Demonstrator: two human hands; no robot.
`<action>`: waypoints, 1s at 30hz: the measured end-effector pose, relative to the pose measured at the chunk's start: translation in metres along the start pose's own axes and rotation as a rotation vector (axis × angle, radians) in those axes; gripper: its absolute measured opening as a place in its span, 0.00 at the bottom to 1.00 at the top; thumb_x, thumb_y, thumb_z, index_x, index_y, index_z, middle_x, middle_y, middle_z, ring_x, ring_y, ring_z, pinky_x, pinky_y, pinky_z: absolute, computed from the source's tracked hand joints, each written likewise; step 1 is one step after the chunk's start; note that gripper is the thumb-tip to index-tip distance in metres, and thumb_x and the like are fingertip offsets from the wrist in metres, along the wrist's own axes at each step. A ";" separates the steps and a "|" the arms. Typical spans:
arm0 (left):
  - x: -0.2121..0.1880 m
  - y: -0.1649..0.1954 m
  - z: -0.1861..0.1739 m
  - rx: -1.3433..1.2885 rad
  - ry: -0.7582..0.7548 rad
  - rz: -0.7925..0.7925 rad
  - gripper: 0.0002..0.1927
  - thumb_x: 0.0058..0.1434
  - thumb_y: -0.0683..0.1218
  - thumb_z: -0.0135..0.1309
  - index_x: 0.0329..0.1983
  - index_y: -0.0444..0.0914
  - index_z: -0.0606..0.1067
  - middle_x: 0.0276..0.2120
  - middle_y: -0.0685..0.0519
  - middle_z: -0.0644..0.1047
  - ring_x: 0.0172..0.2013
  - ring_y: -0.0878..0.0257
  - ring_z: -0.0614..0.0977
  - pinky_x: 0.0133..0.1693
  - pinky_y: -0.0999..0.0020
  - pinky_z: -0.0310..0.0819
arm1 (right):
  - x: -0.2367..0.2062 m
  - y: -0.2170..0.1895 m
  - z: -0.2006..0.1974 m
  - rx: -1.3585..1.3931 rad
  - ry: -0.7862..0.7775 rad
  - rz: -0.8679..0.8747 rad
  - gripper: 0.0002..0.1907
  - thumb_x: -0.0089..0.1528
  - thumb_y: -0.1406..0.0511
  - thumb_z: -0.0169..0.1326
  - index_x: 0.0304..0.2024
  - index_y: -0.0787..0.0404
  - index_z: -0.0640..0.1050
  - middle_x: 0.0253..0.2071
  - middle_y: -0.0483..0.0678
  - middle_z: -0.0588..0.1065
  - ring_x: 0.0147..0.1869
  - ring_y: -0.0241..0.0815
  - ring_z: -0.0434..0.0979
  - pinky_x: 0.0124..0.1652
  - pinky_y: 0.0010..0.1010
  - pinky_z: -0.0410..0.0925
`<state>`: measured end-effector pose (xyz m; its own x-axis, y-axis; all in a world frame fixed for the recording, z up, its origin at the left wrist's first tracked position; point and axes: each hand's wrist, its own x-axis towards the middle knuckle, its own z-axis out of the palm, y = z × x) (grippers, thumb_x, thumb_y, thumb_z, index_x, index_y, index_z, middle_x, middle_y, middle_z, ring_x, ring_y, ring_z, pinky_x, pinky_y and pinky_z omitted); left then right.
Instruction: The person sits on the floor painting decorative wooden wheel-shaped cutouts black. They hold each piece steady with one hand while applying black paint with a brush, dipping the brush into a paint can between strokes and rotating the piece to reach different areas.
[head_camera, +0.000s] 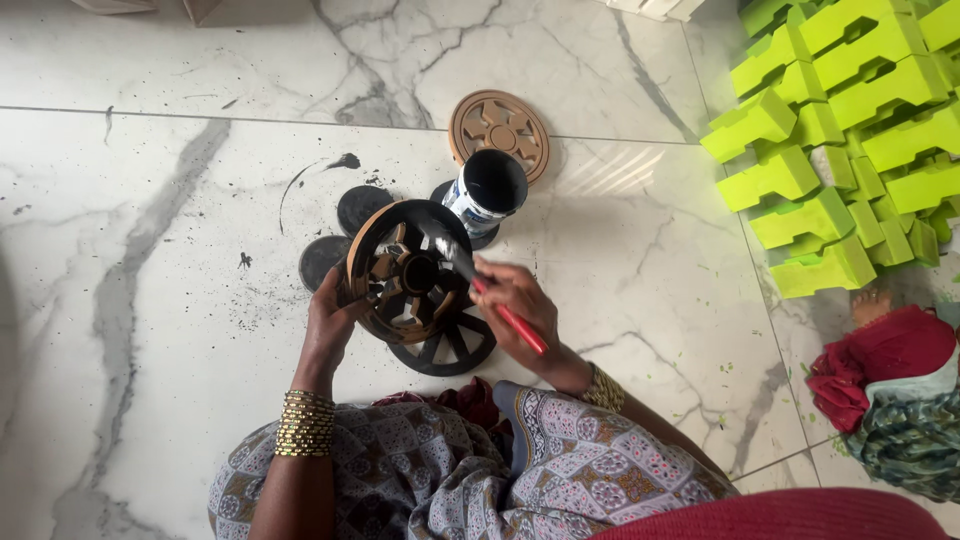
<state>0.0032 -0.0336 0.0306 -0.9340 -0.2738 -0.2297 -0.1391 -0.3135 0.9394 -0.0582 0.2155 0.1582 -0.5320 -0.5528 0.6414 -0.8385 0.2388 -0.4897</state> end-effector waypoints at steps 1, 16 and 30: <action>-0.001 -0.001 0.000 -0.009 -0.009 0.006 0.28 0.58 0.29 0.51 0.64 0.32 0.68 0.51 0.45 0.79 0.52 0.58 0.81 0.53 0.63 0.78 | 0.002 0.003 -0.001 -0.035 -0.023 0.026 0.12 0.63 0.75 0.62 0.39 0.62 0.71 0.56 0.56 0.73 0.62 0.55 0.80 0.49 0.32 0.82; 0.002 -0.006 -0.002 -0.072 -0.006 -0.002 0.29 0.58 0.28 0.52 0.64 0.32 0.68 0.52 0.45 0.79 0.53 0.59 0.81 0.54 0.64 0.78 | -0.035 0.003 -0.011 -0.012 -0.027 0.254 0.09 0.62 0.75 0.62 0.38 0.63 0.73 0.51 0.57 0.75 0.49 0.46 0.84 0.42 0.26 0.81; -0.002 0.005 0.003 -0.032 -0.005 0.021 0.31 0.56 0.28 0.51 0.65 0.33 0.67 0.52 0.45 0.79 0.53 0.58 0.81 0.54 0.63 0.79 | -0.017 0.012 -0.013 -0.167 0.007 0.133 0.09 0.62 0.76 0.61 0.39 0.65 0.73 0.51 0.56 0.75 0.52 0.47 0.82 0.45 0.30 0.78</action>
<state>0.0037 -0.0322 0.0361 -0.9382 -0.2764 -0.2085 -0.1086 -0.3367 0.9353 -0.0607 0.2381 0.1489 -0.6397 -0.5023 0.5818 -0.7684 0.4389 -0.4658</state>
